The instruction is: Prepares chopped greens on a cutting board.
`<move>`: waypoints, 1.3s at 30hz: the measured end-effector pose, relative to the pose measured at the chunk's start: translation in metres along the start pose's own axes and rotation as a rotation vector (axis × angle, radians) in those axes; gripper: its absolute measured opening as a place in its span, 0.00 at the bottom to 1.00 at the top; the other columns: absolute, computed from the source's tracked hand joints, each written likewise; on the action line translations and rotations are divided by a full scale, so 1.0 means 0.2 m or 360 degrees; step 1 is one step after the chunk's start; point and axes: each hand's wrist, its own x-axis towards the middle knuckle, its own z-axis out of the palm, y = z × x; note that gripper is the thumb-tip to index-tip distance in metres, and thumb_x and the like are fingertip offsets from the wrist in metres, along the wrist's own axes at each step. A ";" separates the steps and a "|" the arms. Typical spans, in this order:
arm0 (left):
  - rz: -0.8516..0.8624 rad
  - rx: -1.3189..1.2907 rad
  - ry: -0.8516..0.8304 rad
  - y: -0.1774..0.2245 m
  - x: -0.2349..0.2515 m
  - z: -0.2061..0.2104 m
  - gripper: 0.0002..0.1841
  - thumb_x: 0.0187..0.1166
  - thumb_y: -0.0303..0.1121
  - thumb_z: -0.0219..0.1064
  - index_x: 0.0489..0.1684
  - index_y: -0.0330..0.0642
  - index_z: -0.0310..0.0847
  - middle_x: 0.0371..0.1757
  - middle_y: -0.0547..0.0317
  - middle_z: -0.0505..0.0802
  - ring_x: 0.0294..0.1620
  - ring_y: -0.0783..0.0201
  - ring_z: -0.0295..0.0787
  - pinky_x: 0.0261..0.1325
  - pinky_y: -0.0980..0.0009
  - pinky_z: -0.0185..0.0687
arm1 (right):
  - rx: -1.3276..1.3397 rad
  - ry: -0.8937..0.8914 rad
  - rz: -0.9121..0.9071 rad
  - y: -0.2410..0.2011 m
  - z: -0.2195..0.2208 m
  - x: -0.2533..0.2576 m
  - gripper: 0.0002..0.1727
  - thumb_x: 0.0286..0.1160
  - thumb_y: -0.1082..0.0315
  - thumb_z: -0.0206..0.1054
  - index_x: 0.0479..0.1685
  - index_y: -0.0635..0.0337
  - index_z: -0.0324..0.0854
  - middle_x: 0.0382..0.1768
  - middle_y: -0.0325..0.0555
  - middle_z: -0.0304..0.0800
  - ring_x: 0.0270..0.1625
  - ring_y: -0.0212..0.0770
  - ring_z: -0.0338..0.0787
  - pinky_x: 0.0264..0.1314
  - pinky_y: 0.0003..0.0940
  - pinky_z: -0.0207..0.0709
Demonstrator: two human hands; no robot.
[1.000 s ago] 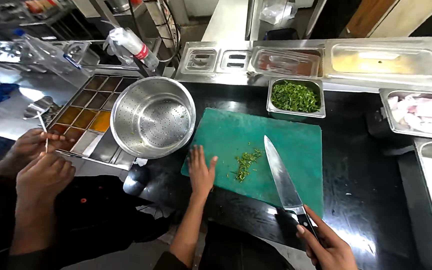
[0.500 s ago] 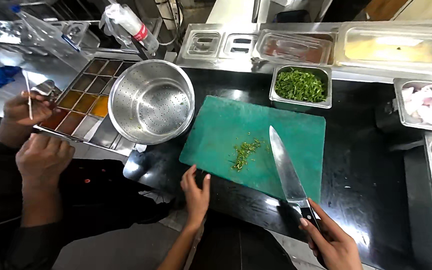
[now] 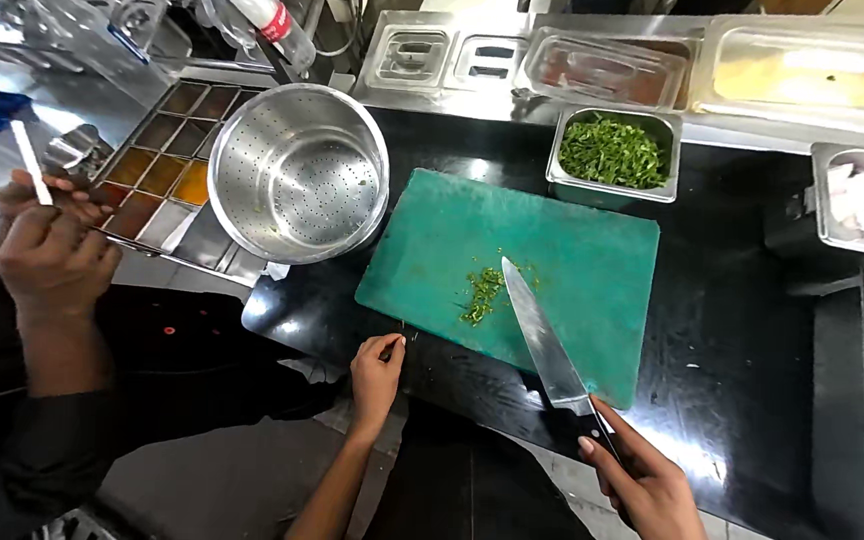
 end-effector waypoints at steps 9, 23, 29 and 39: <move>-0.0150 0.0193 -0.0221 0.09 0.07 -0.03 0.08 0.81 0.32 0.71 0.46 0.39 0.95 0.48 0.49 0.95 0.47 0.53 0.92 0.57 0.54 0.87 | -0.0018 -0.0019 -0.0040 0.00 0.02 0.03 0.32 0.76 0.69 0.71 0.82 0.65 0.72 0.33 0.39 0.94 0.18 0.25 0.81 0.17 0.23 0.77; 0.0110 0.0463 -0.0382 0.13 0.09 0.01 0.06 0.78 0.31 0.72 0.40 0.39 0.95 0.47 0.49 0.95 0.50 0.51 0.92 0.59 0.53 0.87 | 0.0023 0.0166 -0.0078 0.05 0.06 0.10 0.31 0.74 0.64 0.71 0.80 0.63 0.75 0.30 0.37 0.94 0.16 0.26 0.81 0.13 0.22 0.75; 0.0031 0.0132 -0.0641 0.27 0.18 -0.09 0.09 0.83 0.33 0.68 0.46 0.38 0.93 0.46 0.50 0.94 0.48 0.57 0.92 0.58 0.56 0.86 | 0.0048 0.0353 -0.0058 0.07 -0.03 0.13 0.33 0.75 0.63 0.69 0.81 0.63 0.73 0.30 0.38 0.94 0.14 0.26 0.80 0.11 0.22 0.72; 0.0420 -0.0133 -0.0673 0.61 0.47 0.15 0.07 0.74 0.27 0.77 0.45 0.37 0.91 0.47 0.50 0.94 0.45 0.60 0.93 0.55 0.62 0.89 | -0.0225 0.0455 0.0053 0.08 -0.04 0.26 0.31 0.76 0.59 0.70 0.80 0.53 0.77 0.27 0.38 0.91 0.15 0.30 0.80 0.15 0.28 0.74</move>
